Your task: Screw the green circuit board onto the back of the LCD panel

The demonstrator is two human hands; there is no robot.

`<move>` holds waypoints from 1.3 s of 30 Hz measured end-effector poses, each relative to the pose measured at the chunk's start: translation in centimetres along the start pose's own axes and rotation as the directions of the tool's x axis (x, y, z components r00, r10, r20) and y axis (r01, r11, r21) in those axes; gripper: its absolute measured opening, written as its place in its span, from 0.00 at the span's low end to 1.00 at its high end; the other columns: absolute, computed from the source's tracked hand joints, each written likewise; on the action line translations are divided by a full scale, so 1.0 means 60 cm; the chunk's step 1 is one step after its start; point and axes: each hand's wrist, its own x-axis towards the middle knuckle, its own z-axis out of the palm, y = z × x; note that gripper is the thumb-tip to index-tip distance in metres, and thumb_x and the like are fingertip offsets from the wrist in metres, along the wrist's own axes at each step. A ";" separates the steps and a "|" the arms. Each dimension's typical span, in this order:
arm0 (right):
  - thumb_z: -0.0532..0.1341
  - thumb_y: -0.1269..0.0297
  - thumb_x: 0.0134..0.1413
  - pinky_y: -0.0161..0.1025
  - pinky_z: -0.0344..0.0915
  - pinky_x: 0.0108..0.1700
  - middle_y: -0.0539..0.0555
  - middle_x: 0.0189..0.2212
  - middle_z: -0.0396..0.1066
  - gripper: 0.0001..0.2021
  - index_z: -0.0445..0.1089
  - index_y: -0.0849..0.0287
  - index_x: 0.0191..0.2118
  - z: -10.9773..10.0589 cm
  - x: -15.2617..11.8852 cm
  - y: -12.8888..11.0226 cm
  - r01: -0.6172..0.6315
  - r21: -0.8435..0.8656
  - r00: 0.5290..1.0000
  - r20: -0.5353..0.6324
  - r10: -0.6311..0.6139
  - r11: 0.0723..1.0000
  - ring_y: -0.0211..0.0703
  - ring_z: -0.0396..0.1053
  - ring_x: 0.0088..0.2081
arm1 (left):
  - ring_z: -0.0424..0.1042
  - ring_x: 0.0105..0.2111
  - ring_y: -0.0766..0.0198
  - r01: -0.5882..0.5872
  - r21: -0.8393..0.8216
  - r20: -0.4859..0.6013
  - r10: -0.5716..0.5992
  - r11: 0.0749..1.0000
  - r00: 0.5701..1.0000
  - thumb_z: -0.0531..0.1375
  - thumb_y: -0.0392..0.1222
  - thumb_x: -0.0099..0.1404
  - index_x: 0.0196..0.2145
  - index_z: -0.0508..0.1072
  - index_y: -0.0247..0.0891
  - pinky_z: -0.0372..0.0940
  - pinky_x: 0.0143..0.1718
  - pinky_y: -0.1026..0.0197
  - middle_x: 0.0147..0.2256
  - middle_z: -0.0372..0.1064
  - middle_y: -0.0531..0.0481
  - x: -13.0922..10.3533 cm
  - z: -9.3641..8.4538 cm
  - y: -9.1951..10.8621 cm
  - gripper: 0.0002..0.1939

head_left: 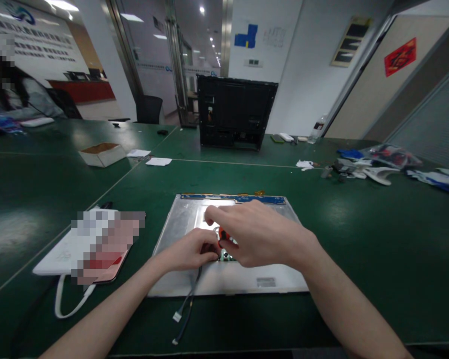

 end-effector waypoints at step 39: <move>0.57 0.63 0.54 0.36 0.51 0.25 0.55 0.33 0.73 0.11 0.63 0.61 0.42 0.002 0.002 0.003 0.005 -0.029 0.999 -0.032 -0.006 1.000 0.42 0.68 0.30 | 0.68 0.31 0.63 -0.013 0.004 -0.002 0.013 1.000 1.000 0.59 0.35 0.58 0.30 0.71 0.34 0.62 0.32 0.63 0.31 0.70 0.50 0.002 0.000 -0.001 0.02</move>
